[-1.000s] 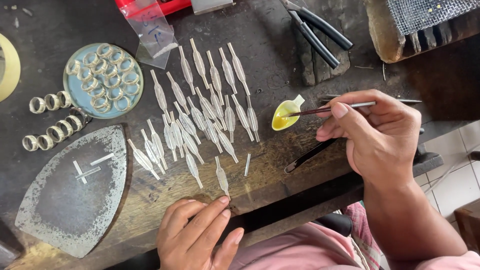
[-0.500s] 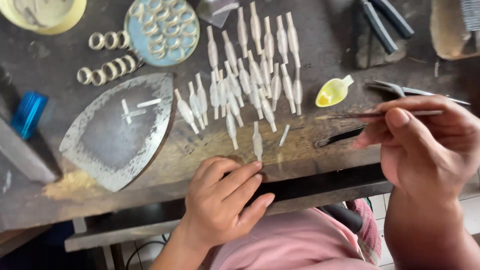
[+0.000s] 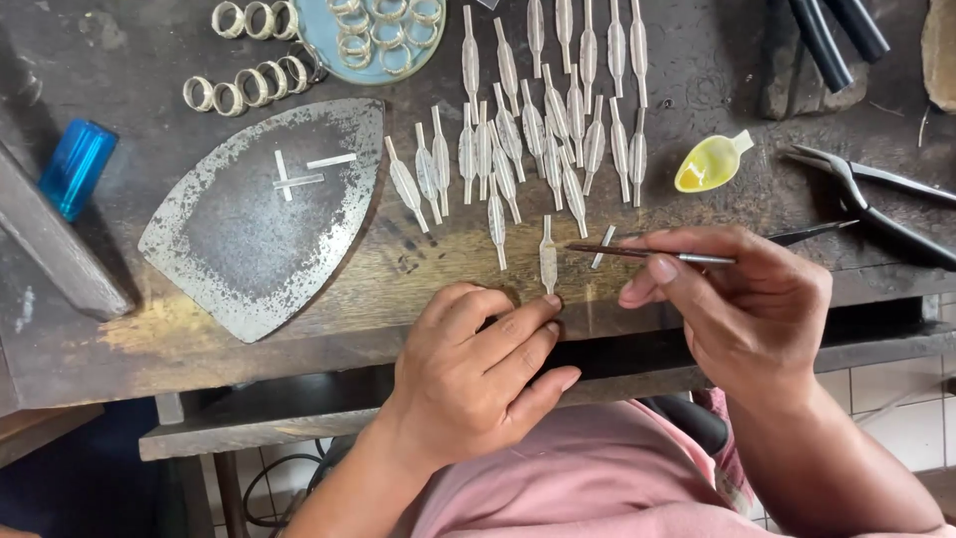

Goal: Applying flux or solder paste to small silver jewelry components using tweezers and an applicator tool on a workbench.

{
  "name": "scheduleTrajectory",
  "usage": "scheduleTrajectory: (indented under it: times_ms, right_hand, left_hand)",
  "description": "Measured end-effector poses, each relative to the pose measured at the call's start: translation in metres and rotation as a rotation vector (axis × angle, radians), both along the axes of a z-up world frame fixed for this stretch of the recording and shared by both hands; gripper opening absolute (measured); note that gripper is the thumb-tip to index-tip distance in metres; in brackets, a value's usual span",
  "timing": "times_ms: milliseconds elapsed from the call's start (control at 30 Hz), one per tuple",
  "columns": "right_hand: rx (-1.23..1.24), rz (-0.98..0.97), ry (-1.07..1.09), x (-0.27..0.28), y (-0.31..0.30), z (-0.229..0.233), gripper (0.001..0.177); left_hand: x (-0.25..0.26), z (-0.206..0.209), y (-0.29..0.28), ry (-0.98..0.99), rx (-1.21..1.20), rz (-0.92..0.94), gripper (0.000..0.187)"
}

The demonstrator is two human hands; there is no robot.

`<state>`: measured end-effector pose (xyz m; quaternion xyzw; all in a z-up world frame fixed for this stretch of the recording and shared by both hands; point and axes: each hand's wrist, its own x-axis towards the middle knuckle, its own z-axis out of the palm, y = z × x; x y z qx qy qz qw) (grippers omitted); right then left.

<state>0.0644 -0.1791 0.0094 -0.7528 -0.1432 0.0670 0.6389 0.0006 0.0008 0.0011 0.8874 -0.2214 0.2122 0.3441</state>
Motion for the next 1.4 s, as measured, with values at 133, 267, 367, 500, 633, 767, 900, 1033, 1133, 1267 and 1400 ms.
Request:
scheduleTrajectory:
  times_ms: [133, 267, 367, 500, 633, 767, 900, 1033, 1133, 1267, 1400]
  right_hand:
    - [-0.021, 0.0, -0.004, 0.0, 0.0, -0.001, 0.011]
    - [-0.002, 0.006, 0.012, -0.001, 0.001, 0.001, 0.012]
    - [-0.022, -0.008, 0.018, 0.0, 0.001, 0.001, 0.011]
    - [-0.035, -0.002, 0.007, -0.001, 0.003, 0.003, 0.011]
    - [-0.042, -0.007, 0.008, -0.002, 0.0, 0.0, 0.01]
    - [0.013, -0.022, 0.029, -0.002, -0.001, 0.001, 0.012]
    - [0.168, -0.16, 0.026, 0.008, -0.015, 0.004, 0.013]
    - [0.244, -0.185, -0.071, 0.035, -0.04, 0.005, 0.009]
    - [0.145, -0.362, 0.014, 0.046, -0.047, 0.005, 0.005]
    - [0.075, -0.347, 0.039, 0.051, -0.05, 0.001, 0.008]
    - [0.054, -0.32, 0.023, 0.052, -0.05, -0.003, 0.009]
  left_hand:
    - [-0.001, -0.001, 0.0, 0.009, -0.01, -0.004, 0.025]
    - [-0.001, -0.001, 0.0, 0.005, 0.004, -0.006, 0.025]
    - [-0.001, -0.001, 0.0, 0.009, 0.002, -0.004, 0.025]
    - [0.0, -0.001, 0.0, 0.007, -0.002, -0.007, 0.025]
    - [0.0, -0.001, 0.001, 0.013, -0.006, -0.01, 0.025]
    - [-0.002, -0.001, 0.001, 0.017, -0.01, -0.008, 0.024]
    - [0.002, 0.0, -0.002, 0.002, -0.037, -0.003, 0.023]
    - [0.004, -0.003, -0.004, -0.029, -0.048, -0.012, 0.022]
    - [0.004, -0.007, -0.005, -0.045, -0.039, 0.008, 0.021]
    - [0.004, -0.009, -0.006, -0.051, -0.046, 0.02, 0.022]
    - [0.004, -0.011, -0.006, -0.047, -0.027, 0.026, 0.023]
